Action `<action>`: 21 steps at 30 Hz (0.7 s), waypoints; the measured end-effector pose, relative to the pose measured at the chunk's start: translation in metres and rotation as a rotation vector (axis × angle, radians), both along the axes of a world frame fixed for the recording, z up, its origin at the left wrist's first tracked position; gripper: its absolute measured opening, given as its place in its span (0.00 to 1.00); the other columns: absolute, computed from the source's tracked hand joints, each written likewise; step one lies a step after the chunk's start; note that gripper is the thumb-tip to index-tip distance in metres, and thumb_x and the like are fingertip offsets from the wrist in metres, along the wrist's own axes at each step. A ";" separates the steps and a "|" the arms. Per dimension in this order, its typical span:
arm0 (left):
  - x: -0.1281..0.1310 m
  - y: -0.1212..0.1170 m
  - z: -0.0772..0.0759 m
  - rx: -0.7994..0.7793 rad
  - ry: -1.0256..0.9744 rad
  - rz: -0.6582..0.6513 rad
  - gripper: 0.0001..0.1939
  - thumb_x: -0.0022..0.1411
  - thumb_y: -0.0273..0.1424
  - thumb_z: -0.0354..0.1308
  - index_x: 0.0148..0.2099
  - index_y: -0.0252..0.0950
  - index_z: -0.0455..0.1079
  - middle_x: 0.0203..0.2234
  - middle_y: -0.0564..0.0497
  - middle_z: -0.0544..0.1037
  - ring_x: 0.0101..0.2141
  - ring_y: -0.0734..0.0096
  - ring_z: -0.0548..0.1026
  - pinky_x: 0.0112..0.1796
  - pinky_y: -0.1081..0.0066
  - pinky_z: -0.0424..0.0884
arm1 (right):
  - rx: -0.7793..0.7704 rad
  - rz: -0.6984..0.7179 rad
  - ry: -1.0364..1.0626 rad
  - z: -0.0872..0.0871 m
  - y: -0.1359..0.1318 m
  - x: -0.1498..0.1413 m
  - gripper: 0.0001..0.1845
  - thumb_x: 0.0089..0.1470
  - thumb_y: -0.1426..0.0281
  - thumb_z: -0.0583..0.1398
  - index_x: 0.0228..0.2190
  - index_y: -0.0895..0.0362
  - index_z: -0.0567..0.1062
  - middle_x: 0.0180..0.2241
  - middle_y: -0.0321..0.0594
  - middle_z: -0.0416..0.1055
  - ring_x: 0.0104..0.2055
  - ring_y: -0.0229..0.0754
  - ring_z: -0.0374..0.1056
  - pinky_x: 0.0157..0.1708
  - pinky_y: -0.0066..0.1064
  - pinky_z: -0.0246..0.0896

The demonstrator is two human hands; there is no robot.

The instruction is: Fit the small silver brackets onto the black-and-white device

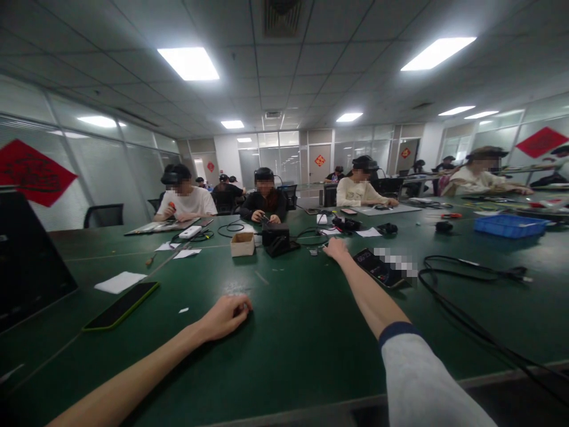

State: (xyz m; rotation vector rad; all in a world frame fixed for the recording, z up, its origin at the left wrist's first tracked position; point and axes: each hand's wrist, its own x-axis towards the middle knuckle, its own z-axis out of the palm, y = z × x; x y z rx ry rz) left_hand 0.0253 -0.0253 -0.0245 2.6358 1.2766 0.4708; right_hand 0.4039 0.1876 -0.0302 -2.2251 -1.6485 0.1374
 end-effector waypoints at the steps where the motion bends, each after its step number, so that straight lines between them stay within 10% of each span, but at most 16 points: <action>1: 0.000 0.000 0.000 -0.001 -0.001 -0.001 0.09 0.59 0.27 0.49 0.39 0.37 0.70 0.24 0.54 0.72 0.27 0.72 0.70 0.30 0.74 0.62 | 0.001 0.006 -0.001 -0.001 0.001 0.000 0.26 0.51 0.63 0.62 0.48 0.65 0.70 0.48 0.61 0.67 0.51 0.56 0.66 0.46 0.38 0.62; 13: 0.000 0.002 -0.002 0.006 0.010 -0.006 0.09 0.59 0.27 0.49 0.39 0.37 0.70 0.23 0.55 0.71 0.26 0.73 0.69 0.30 0.75 0.62 | 0.051 0.024 0.085 0.000 0.000 0.003 0.26 0.47 0.68 0.63 0.49 0.62 0.69 0.50 0.58 0.66 0.52 0.58 0.64 0.47 0.40 0.62; 21: 0.001 0.002 -0.001 -0.001 0.013 -0.008 0.09 0.58 0.27 0.50 0.39 0.37 0.70 0.23 0.55 0.71 0.26 0.72 0.69 0.29 0.74 0.61 | -0.079 0.114 0.442 0.012 0.000 0.018 0.18 0.57 0.60 0.54 0.34 0.64 0.70 0.30 0.49 0.72 0.34 0.45 0.71 0.30 0.30 0.67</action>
